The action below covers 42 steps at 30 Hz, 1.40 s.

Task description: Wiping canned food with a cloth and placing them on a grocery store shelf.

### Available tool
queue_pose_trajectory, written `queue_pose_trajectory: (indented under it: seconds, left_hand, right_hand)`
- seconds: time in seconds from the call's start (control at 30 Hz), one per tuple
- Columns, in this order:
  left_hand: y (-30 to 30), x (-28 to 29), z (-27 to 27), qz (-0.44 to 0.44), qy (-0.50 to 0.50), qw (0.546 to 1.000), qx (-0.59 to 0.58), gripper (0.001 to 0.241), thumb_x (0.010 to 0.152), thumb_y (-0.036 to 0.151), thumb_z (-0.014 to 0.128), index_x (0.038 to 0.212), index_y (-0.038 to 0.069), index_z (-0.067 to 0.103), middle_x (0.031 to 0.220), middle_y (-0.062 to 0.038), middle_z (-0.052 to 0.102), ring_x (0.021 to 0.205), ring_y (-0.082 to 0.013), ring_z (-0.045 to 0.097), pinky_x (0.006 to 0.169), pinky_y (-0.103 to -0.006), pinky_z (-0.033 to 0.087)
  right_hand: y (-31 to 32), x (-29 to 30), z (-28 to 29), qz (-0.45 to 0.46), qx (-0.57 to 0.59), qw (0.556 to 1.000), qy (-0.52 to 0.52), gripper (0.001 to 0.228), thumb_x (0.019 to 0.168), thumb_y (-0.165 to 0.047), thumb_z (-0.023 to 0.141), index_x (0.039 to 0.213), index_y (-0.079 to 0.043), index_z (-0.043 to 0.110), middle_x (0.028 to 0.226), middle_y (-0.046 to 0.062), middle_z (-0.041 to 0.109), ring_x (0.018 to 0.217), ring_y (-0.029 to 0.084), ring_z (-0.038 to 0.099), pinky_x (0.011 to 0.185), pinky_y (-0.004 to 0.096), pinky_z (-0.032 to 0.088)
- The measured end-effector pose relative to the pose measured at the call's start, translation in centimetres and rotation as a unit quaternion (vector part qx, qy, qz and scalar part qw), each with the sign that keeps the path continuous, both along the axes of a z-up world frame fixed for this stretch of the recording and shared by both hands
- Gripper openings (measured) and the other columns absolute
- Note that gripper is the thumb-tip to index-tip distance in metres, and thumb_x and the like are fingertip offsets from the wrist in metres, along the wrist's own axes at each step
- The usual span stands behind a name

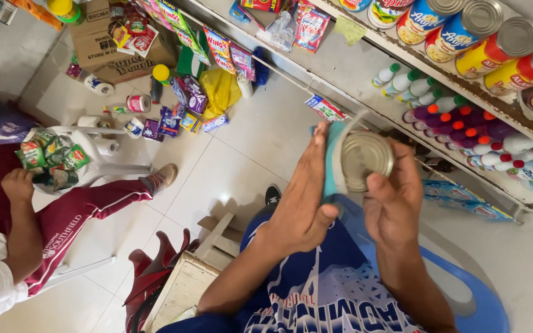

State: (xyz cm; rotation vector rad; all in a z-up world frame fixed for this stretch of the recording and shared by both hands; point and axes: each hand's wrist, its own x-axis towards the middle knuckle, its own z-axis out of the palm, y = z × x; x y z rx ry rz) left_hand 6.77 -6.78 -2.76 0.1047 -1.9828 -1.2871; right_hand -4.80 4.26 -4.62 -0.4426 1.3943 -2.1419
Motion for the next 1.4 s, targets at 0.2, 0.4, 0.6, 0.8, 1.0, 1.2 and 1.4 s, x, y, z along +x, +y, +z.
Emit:
queue_pose_trajectory:
  seconds: [0.2, 0.4, 0.6, 0.8, 1.0, 1.2, 1.4]
  left_hand:
    - [-0.4, 1.4, -0.9, 0.014, 0.016, 0.999, -0.024, 0.071, 0.115, 0.048, 0.023, 0.164, -0.002, 0.008, 0.17, -0.029, 0.018, 0.161, -0.0455, 0.02, 0.134, -0.058, 0.018]
    - [-0.3, 2.8, -0.9, -0.012, -0.002, 0.999, -0.032, 0.057, 0.117, 0.036, 0.028, 0.165, 0.005, 0.019, 0.171, -0.028, 0.017, 0.161, -0.0471, 0.02, 0.134, -0.0613, 0.019]
    - [-0.2, 2.6, -1.1, 0.04, 0.042, 0.998, -0.026, 0.063, 0.104, 0.019, 0.067, 0.156, -0.003, 0.038, 0.163, -0.028, 0.036, 0.154, -0.0482, 0.034, 0.128, -0.061, 0.029]
    - [-1.2, 1.5, -0.6, 0.051, 0.06, 0.997, 0.015, 0.081, 0.076, 0.021, 0.094, 0.143, -0.004, 0.056, 0.146, -0.022, 0.06, 0.138, -0.0441, 0.058, 0.122, -0.0556, 0.043]
    - [-1.3, -0.1, -0.5, 0.059, 0.072, 0.996, 0.018, 0.093, 0.072, 0.025, 0.095, 0.147, -0.007, 0.05, 0.141, -0.027, 0.061, 0.13, -0.0459, 0.062, 0.113, -0.0595, 0.05]
    - [-2.0, -1.7, -1.5, 0.076, 0.05, 0.996, 0.015, 0.097, 0.063, 0.033, 0.098, 0.14, -0.006, 0.054, 0.131, -0.021, 0.066, 0.12, -0.0421, 0.067, 0.107, -0.0575, 0.054]
    - [-2.4, -1.3, -2.4, -0.001, 0.071, 0.996, 0.055, 0.092, 0.059, 0.034, 0.101, 0.133, -0.003, 0.06, 0.126, -0.017, 0.069, 0.121, -0.0392, 0.068, 0.112, -0.0549, 0.05]
  right_hand:
    - [0.2, 1.9, -0.6, 0.011, 0.005, 1.0, 0.016, 0.066, 0.079, -0.022, 0.079, 0.132, 0.003, 0.049, 0.123, 0.017, 0.062, 0.115, 0.024, 0.062, 0.097, 0.033, 0.057]
    - [0.7, 2.1, -0.3, -0.01, -0.038, 0.999, -0.021, 0.064, 0.083, -0.025, 0.075, 0.134, 0.002, 0.047, 0.122, 0.019, 0.063, 0.114, 0.024, 0.064, 0.095, 0.035, 0.06]
    - [0.9, 2.9, -0.2, 0.004, -0.009, 1.0, -0.009, 0.063, 0.082, -0.029, 0.076, 0.129, 0.001, 0.047, 0.113, 0.017, 0.064, 0.103, 0.022, 0.067, 0.086, 0.034, 0.062]
    - [1.4, 1.5, -0.5, 0.049, -0.021, 0.999, -0.003, 0.051, 0.086, -0.024, 0.075, 0.124, -0.002, 0.048, 0.103, 0.016, 0.065, 0.091, 0.021, 0.069, 0.071, 0.031, 0.064]
    - [1.1, 0.3, -0.6, 0.068, -0.005, 0.997, -0.032, 0.056, 0.086, -0.025, 0.075, 0.127, 0.0, 0.047, 0.105, 0.017, 0.062, 0.089, 0.022, 0.07, 0.062, 0.03, 0.068]
    - [0.0, 0.1, 1.3, 0.103, 0.007, 0.994, -0.029, 0.064, 0.087, -0.022, 0.076, 0.137, -0.001, 0.043, 0.108, 0.012, 0.057, 0.084, 0.02, 0.07, 0.061, 0.036, 0.07]
    - [1.3, -1.0, -1.2, 0.152, 0.025, 0.987, 0.054, 0.055, 0.074, -0.009, 0.08, 0.121, 0.01, 0.058, 0.112, 0.024, 0.059, 0.1, 0.034, 0.066, 0.076, 0.045, 0.066]
